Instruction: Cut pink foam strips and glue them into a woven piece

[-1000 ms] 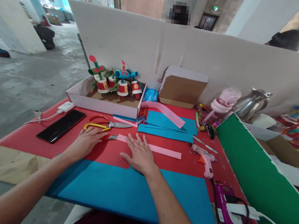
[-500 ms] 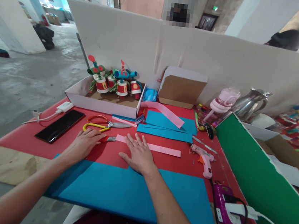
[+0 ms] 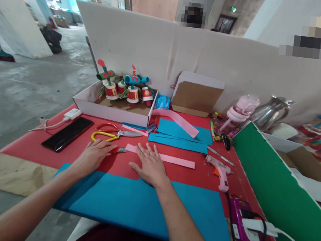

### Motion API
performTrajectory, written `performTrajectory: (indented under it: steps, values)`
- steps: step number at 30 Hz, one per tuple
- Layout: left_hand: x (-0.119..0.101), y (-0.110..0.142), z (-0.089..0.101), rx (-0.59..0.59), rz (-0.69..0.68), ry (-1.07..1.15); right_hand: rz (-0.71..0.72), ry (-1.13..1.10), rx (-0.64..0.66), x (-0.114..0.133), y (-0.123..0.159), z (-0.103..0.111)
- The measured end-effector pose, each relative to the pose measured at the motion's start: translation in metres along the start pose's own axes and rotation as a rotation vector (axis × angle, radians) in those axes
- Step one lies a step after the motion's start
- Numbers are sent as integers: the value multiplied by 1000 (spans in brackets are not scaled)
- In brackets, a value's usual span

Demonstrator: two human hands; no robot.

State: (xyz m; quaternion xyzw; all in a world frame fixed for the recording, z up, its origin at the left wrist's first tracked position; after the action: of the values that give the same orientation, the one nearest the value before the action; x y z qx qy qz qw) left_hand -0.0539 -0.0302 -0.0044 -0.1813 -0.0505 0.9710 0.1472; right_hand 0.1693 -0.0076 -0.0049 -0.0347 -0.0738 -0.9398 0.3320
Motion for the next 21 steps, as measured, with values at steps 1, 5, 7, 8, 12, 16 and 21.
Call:
performTrajectory:
  steps: [1, 5, 7, 8, 12, 16, 21]
  values:
    - [-1, 0, 0, -1, 2, -1, 0, -1, -1, 0, 0, 0]
    - [-5, 0, 0, 8, -2, 1, -4, -9, -5, -2, 0, -2]
    - [-7, 0, -1, 15, -10, 6, -5, -14, -8, -2, -1, -3]
    - [-7, 1, -2, 14, -15, 8, -5, -16, -12, -1, -1, -3]
    - [-4, 2, -3, -9, -27, 3, -43, -31, -2, 6, -2, 0]
    - [-1, 2, -2, -21, -34, -23, -59, -84, 33, 3, 4, 7]
    - [-4, 1, 0, -13, -33, -14, 96, -94, 41, -23, 18, 7]
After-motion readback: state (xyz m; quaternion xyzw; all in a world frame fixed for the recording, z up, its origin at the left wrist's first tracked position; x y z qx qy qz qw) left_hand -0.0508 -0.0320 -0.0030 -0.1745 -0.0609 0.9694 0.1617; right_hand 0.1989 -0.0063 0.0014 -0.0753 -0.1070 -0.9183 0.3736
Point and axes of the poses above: each hand's wrist, its own y-axis away from the middle knuckle, its own z-axis out of the back of the hand, x = y × z, the point moved 3 cm from there along -y, towards the middle knuckle, and after that the axes turned 13 degrees about y, right-handed, at the moved point
